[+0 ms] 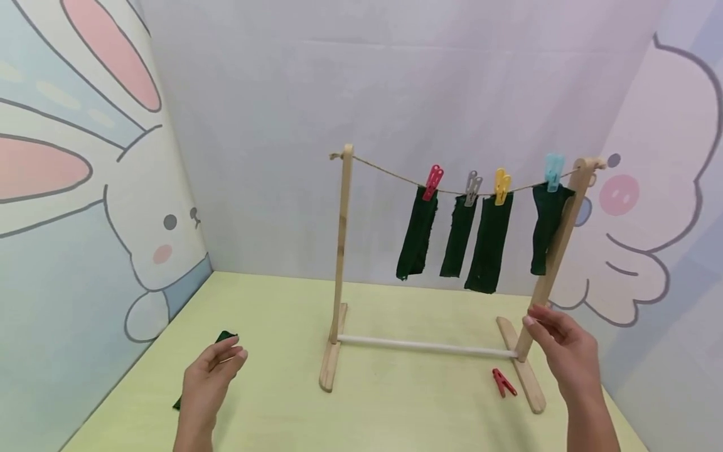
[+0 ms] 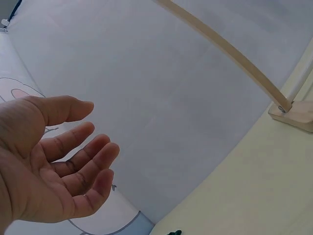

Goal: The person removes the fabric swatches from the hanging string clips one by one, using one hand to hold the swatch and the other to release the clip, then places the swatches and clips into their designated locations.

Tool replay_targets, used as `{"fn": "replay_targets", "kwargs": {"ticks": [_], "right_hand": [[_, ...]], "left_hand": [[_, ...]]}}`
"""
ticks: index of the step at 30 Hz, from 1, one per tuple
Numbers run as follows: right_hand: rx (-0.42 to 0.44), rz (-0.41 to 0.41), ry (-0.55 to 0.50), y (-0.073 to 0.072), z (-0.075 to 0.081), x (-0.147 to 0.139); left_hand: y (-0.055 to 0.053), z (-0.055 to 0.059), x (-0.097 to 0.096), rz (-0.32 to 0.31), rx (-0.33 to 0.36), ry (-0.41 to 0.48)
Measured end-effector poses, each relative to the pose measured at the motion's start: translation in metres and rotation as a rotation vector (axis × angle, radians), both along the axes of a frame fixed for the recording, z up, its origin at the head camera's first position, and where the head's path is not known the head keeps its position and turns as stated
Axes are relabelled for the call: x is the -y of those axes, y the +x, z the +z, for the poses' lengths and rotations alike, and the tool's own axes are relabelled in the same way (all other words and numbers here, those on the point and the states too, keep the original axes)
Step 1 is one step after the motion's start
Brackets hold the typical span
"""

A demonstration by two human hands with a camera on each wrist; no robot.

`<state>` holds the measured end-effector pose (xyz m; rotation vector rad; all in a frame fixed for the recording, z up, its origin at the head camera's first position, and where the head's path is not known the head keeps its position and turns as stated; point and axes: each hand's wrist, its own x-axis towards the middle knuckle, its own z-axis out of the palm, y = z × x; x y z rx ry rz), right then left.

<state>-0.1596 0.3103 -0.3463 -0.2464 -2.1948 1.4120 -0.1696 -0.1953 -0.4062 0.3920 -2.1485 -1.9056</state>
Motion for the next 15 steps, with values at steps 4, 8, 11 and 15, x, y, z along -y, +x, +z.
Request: {"fn": "replay_targets", "kwargs": {"ticks": [4, 8, 11, 15], "right_hand": [[-0.029, 0.033, 0.031, -0.003, 0.004, 0.003], [-0.058, 0.066, 0.06, -0.007, 0.006, 0.006], [-0.074, 0.078, 0.085, -0.009, 0.008, 0.009], [-0.109, 0.111, 0.09, -0.012, 0.014, 0.016]], "left_hand": [[-0.001, 0.0, -0.008, -0.018, -0.022, -0.019], [-0.003, 0.0, -0.014, -0.037, -0.025, -0.03], [-0.008, 0.001, -0.018, -0.061, -0.027, -0.035], [-0.018, 0.003, -0.028, -0.121, -0.063, -0.045]]}}
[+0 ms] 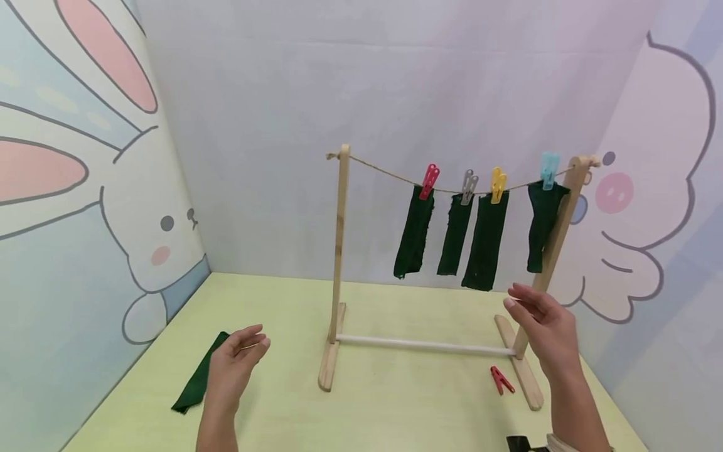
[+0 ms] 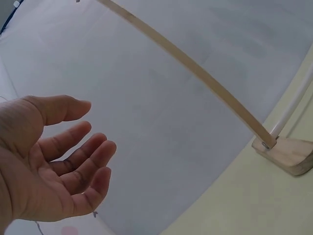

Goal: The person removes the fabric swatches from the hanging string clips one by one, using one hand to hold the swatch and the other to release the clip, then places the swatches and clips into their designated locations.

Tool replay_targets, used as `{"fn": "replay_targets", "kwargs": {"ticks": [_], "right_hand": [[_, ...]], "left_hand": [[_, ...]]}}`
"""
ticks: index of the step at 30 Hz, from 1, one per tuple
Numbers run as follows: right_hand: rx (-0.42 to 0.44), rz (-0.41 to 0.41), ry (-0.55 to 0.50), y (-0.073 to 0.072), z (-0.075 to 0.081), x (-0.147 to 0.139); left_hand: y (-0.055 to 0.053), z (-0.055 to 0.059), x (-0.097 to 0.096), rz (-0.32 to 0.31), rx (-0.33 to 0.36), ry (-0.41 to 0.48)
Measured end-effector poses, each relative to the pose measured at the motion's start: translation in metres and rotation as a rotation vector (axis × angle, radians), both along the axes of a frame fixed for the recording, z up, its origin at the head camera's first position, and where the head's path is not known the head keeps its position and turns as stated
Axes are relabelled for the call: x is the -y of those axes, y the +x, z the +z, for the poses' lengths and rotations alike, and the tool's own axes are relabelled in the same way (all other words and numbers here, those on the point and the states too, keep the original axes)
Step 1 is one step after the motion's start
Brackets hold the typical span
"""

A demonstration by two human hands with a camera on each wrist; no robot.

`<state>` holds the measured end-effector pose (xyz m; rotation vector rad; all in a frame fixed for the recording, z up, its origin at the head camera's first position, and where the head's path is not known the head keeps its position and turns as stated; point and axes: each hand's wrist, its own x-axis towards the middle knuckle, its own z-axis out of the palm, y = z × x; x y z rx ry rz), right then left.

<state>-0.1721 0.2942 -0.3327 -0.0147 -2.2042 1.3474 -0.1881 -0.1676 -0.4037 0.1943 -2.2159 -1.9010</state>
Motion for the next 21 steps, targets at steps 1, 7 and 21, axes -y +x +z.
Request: {"fn": "replay_targets", "kwargs": {"ticks": [1, 7, 21], "right_hand": [[-0.007, 0.011, 0.0, -0.001, 0.002, 0.002], [-0.035, 0.045, 0.005, -0.01, 0.009, 0.013], [-0.148, 0.135, 0.031, -0.028, 0.034, 0.033]], "left_hand": [[-0.002, 0.001, -0.003, -0.016, -0.008, 0.001], [-0.012, 0.005, -0.018, -0.077, -0.037, 0.01], [-0.031, 0.018, -0.053, -0.186, -0.149, 0.069]]}}
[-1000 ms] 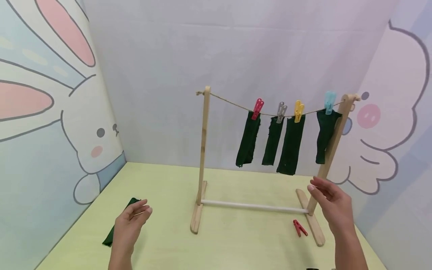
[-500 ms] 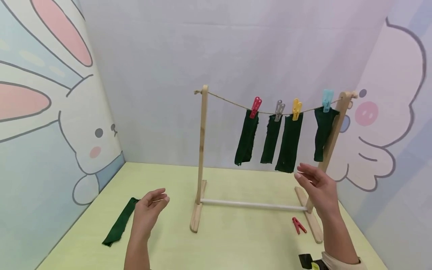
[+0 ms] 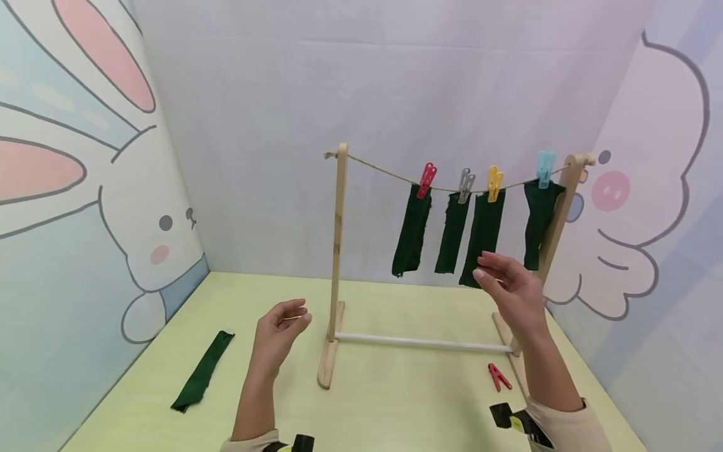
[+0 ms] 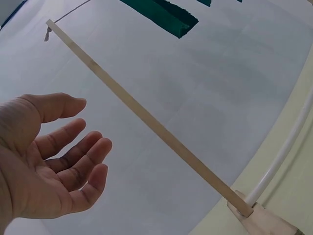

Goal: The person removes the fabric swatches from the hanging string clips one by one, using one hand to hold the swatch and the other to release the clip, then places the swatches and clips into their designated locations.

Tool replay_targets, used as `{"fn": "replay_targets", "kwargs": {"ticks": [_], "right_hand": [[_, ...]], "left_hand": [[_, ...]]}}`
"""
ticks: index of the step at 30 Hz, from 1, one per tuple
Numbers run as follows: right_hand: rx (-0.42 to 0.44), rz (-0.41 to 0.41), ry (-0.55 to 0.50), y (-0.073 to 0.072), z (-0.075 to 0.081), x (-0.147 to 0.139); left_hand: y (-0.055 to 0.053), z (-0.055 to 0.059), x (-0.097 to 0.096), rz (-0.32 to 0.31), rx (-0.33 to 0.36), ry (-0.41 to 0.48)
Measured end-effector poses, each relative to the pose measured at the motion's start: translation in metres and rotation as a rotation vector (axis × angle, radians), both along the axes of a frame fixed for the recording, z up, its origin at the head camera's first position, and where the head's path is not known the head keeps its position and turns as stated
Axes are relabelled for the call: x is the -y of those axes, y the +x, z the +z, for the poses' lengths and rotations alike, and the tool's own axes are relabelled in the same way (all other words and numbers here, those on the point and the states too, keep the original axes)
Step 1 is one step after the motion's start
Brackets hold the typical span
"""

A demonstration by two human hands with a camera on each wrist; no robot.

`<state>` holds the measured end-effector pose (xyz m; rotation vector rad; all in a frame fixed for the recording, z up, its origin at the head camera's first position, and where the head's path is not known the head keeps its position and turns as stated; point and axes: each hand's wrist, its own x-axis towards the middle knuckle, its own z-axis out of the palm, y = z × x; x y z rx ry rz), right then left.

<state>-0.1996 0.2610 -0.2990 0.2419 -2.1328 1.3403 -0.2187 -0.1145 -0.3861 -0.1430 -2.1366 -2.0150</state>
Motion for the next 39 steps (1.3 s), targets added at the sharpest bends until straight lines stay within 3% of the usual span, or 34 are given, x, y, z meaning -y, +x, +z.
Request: {"fn": "replay_targets", "kwargs": {"ticks": [7, 19, 25, 34, 39], "right_hand": [[-0.057, -0.003, 0.032, -0.009, 0.015, 0.01], [-0.172, 0.112, 0.046, -0.024, 0.043, 0.026], [-0.205, 0.133, 0.101, -0.031, 0.058, 0.03], [-0.255, 0.149, 0.144, -0.04, 0.084, 0.037], [-0.237, 0.142, 0.146, -0.044, 0.097, 0.044]], "left_hand": [[-0.006, 0.01, -0.014, -0.045, -0.037, 0.022], [-0.02, 0.022, -0.033, -0.098, -0.12, 0.011], [-0.024, 0.028, -0.042, -0.123, -0.161, 0.008], [-0.038, 0.036, -0.061, -0.181, -0.198, -0.007], [-0.031, 0.056, -0.074, -0.215, -0.221, -0.033]]}}
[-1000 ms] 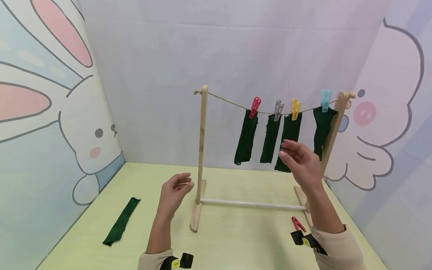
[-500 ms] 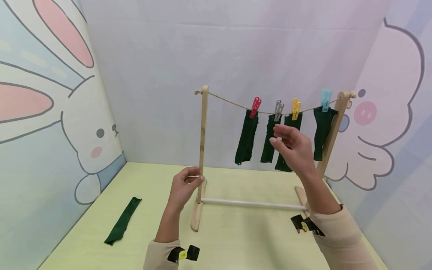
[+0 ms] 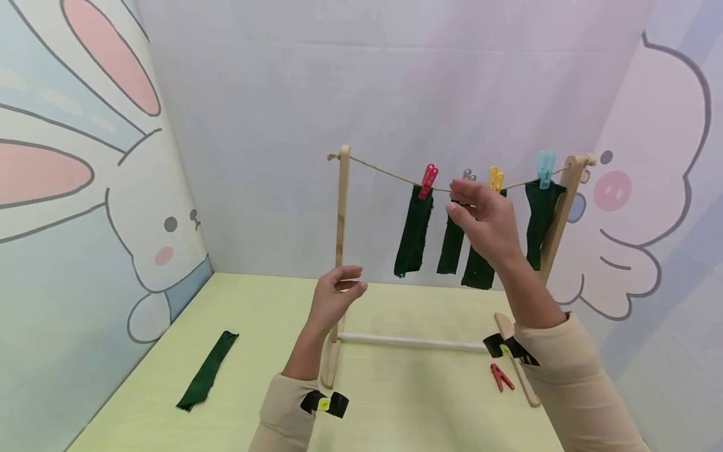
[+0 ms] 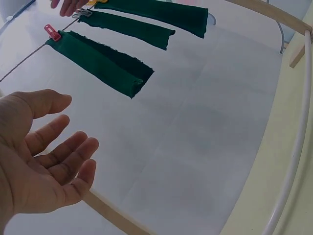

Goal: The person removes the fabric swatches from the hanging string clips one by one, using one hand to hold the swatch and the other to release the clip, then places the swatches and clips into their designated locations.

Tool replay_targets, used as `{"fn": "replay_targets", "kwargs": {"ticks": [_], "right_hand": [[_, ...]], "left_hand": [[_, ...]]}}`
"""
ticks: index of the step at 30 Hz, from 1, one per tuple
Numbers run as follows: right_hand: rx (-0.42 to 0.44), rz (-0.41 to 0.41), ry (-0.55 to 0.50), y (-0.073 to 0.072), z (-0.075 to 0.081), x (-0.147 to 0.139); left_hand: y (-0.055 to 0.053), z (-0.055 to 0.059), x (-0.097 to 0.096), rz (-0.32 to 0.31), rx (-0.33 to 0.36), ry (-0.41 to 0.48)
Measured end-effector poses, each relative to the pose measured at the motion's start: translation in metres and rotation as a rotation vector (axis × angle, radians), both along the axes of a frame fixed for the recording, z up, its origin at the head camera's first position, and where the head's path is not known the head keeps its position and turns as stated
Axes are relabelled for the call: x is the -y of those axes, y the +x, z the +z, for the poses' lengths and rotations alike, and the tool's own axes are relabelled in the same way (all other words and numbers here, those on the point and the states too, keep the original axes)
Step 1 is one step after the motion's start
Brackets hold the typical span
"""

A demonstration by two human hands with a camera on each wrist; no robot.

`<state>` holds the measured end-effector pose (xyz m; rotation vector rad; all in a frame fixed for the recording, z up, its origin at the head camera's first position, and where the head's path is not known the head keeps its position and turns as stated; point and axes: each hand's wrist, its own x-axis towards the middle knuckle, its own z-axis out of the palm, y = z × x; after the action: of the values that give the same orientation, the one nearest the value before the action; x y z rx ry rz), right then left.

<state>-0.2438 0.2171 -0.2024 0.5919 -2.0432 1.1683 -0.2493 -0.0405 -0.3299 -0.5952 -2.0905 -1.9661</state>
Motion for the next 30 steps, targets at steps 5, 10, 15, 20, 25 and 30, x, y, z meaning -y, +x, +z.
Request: {"fn": "replay_targets", "kwargs": {"ticks": [5, 10, 15, 20, 25, 30], "right_hand": [[0.006, 0.013, 0.0, -0.004, 0.012, 0.007], [0.051, 0.039, -0.014, -0.008, 0.02, 0.011], [0.119, 0.045, -0.023, -0.011, 0.027, 0.012], [0.186, 0.042, -0.018, -0.014, 0.033, 0.014], [0.251, 0.029, -0.022, -0.02, 0.037, 0.016], [0.356, 0.013, -0.054, -0.025, 0.039, 0.019]], "left_hand": [[0.0, 0.01, -0.011, -0.029, -0.021, -0.033], [-0.007, 0.012, -0.022, -0.062, -0.029, -0.031], [-0.01, 0.016, -0.032, -0.073, -0.048, -0.019], [-0.013, 0.019, -0.042, -0.08, -0.058, -0.029], [-0.02, 0.02, -0.052, -0.095, -0.064, -0.041], [-0.028, 0.016, -0.058, -0.111, -0.061, -0.046]]}}
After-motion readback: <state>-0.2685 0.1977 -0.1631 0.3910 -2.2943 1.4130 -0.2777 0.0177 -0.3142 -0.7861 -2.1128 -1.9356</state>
